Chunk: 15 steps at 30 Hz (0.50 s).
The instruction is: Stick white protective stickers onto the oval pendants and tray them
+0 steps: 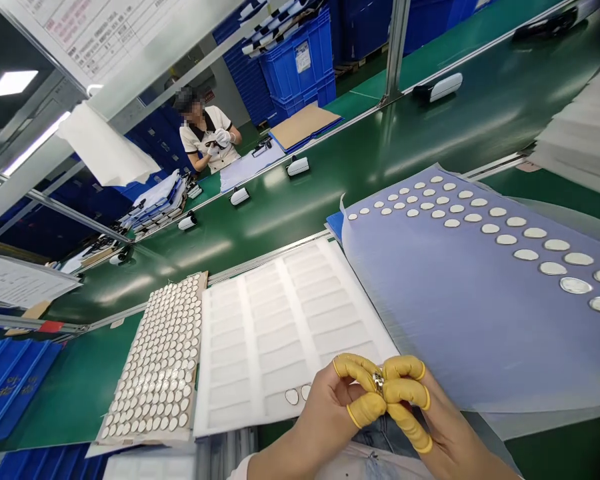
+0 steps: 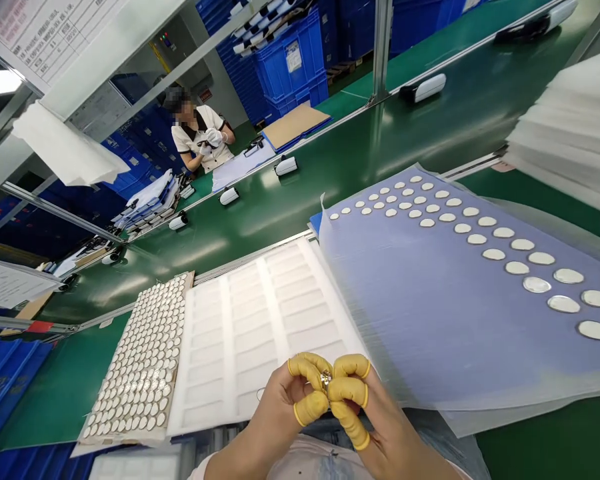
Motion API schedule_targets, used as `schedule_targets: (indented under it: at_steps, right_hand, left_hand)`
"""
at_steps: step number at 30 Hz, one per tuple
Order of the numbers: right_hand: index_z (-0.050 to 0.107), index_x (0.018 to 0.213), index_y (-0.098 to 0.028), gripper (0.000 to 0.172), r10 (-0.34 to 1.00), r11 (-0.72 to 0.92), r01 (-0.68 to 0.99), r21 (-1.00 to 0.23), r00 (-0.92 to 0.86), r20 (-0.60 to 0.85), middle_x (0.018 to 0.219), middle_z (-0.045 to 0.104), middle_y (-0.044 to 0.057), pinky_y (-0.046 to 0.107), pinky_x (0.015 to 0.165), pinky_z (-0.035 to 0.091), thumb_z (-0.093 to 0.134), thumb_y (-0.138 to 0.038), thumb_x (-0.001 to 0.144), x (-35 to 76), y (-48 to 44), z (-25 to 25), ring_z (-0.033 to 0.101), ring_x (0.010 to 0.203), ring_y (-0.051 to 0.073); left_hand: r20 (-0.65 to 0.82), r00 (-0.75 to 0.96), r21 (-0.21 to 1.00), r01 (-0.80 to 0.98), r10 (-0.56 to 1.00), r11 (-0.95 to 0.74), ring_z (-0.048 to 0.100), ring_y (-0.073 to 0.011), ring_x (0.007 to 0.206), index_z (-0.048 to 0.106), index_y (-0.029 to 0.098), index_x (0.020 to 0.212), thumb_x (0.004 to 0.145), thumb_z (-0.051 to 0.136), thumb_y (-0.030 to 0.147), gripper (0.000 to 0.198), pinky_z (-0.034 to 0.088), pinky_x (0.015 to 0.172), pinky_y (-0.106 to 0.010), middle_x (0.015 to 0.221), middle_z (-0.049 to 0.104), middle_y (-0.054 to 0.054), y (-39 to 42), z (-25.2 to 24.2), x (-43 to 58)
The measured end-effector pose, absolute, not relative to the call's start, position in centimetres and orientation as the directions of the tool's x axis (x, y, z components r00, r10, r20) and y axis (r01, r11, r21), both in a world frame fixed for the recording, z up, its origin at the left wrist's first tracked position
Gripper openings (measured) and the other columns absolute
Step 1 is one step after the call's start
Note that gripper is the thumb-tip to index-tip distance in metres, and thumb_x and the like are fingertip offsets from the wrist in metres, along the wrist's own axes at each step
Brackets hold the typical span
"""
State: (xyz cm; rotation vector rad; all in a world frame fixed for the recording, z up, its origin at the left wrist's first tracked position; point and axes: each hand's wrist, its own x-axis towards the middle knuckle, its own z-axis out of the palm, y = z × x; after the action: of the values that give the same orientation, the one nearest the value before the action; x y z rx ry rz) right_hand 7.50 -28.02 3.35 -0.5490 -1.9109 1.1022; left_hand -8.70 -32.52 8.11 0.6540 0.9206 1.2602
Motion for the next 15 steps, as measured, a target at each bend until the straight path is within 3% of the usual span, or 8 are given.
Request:
schedule_targets:
  at_steps: [6, 9, 15]
  right_hand:
    - [0.054, 0.102, -0.027, 0.023, 0.632, 0.602, -0.002, -0.799, -0.610, 0.478, 0.092, 0.053, 0.004, 0.028, 0.069, 0.056, 0.043, -0.008, 0.095, 7.7, -28.2, 4.8, 0.059, 0.078, 0.017]
    - [0.055, 0.098, -0.025, 0.022, 0.603, 0.649, -0.001, -0.761, -0.609, 0.515, 0.091, 0.052, 0.004, 0.026, 0.065, 0.056, 0.043, -0.008, 0.095, 7.5, -28.0, 5.4, 0.058, 0.075, 0.015]
    - [0.059, 0.109, -0.025, 0.027, 0.577, 0.710, 0.009, -0.705, -0.582, 0.573, 0.093, 0.052, 0.006, 0.029, 0.062, 0.056, 0.043, -0.008, 0.095, 7.2, -27.9, 5.7, 0.056, 0.074, 0.016]
  left_hand:
    - [-0.342, 0.094, 0.798, -0.497, 0.935, 0.341, 0.059, -0.0132, 0.089, 0.061, 0.016, 0.092, 0.065, 0.091, 0.026, 0.042, 0.046, 0.072, -0.022, 0.099, 0.061, -0.006, -33.2, 8.4, -10.0]
    - [-0.396, 0.128, 0.762, -0.507, 0.909, 0.403, 0.058, -0.0137, 0.090, 0.062, 0.016, 0.094, 0.060, 0.094, 0.025, 0.047, 0.045, 0.074, -0.023, 0.096, 0.062, -0.005, -33.0, 8.8, -10.6]
    - [-0.456, 0.199, 0.690, -0.537, 0.867, 0.486, 0.057, -0.0140, 0.088, 0.063, 0.015, 0.093, 0.054, 0.097, 0.023, 0.052, 0.045, 0.073, -0.024, 0.094, 0.061, -0.005, -32.5, 9.4, -11.4]
